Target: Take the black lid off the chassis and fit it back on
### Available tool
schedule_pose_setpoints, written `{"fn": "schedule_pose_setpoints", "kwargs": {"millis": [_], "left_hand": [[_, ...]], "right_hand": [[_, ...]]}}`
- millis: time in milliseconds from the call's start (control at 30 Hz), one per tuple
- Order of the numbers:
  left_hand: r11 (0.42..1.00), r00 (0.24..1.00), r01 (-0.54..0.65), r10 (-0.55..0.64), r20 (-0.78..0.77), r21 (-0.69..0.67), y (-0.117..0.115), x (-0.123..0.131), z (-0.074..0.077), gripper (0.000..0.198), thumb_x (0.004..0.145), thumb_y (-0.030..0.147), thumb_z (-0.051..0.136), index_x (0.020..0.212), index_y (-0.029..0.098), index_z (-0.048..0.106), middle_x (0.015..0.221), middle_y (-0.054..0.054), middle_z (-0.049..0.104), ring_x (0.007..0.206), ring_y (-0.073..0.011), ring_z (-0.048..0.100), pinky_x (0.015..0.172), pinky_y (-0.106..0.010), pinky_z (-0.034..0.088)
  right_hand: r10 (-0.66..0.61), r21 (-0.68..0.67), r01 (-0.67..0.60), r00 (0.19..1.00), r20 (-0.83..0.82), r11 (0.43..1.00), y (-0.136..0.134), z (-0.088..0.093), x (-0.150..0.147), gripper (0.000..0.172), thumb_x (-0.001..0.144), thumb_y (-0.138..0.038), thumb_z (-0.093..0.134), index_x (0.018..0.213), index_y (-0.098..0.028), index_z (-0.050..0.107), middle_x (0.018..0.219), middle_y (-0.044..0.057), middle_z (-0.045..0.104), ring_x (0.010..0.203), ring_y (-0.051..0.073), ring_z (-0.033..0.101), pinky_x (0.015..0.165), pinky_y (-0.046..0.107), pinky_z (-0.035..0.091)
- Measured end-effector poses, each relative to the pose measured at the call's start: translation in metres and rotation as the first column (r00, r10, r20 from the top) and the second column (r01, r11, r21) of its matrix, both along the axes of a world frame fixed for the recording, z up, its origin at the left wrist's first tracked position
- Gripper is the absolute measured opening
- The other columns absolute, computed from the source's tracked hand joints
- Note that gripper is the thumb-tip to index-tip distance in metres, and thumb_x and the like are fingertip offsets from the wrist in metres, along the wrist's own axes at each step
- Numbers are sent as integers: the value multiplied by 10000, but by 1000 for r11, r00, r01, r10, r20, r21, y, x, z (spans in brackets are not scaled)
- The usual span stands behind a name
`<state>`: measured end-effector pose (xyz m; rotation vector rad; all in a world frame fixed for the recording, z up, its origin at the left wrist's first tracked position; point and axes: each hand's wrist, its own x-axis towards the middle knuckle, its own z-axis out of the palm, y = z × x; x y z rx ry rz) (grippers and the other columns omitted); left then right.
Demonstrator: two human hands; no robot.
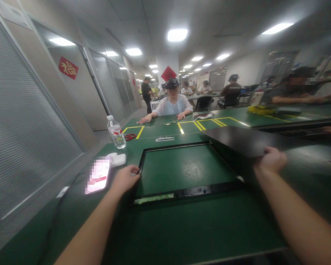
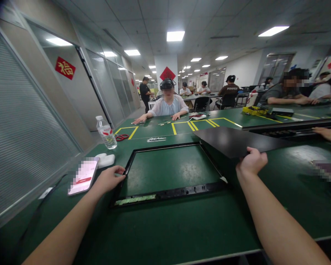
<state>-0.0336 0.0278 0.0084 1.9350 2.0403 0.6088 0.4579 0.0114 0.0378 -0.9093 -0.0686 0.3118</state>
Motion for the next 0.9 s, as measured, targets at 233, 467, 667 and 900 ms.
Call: {"fn": "schedule_pose_setpoints", "kwargs": {"millis": [233, 467, 667, 900], "left_hand": [[1000, 1000, 9, -9, -4, 22, 0, 1, -2, 172, 707, 223, 660, 871, 228, 715, 964, -95, 774, 857, -266, 721, 744, -315, 504], [1000, 1000, 1, -1, 2, 11, -1, 3, 2, 206, 685, 184, 657, 876, 221, 724, 980, -106, 776, 836, -269, 715, 758, -326, 500], [1000, 998, -5, 6, -68, 6, -6, 11, 7, 218, 709, 160, 615, 886, 224, 726, 975, -103, 771, 836, -266, 710, 758, -321, 498], [1000, 995, -10, 12, -97, 29, -4, 11, 4, 255, 692, 148, 604, 891, 222, 743, 977, -106, 767, 867, -284, 701, 739, -324, 489]], "right_hand": [[-64, -39, 65, 997, 40, 997, 0, -5, 3, 211, 641, -50, 526, 792, -192, 491, 767, -14, 538, 721, 140, 572, 613, 264, 486], [-51, -135, 49, 999, -11, 990, 1, -7, 2, 174, 674, -49, 536, 768, -190, 496, 743, -16, 541, 677, 129, 565, 562, 247, 464], [-37, -211, 29, 999, -35, 977, 8, -17, 8, 209, 682, -71, 531, 800, -217, 439, 852, 0, 572, 767, 134, 590, 651, 252, 499], [-25, -414, 6, 999, -40, 910, 18, -42, 14, 237, 624, -125, 489, 801, -242, 384, 1027, 54, 585, 930, 186, 601, 716, 288, 505]]}}
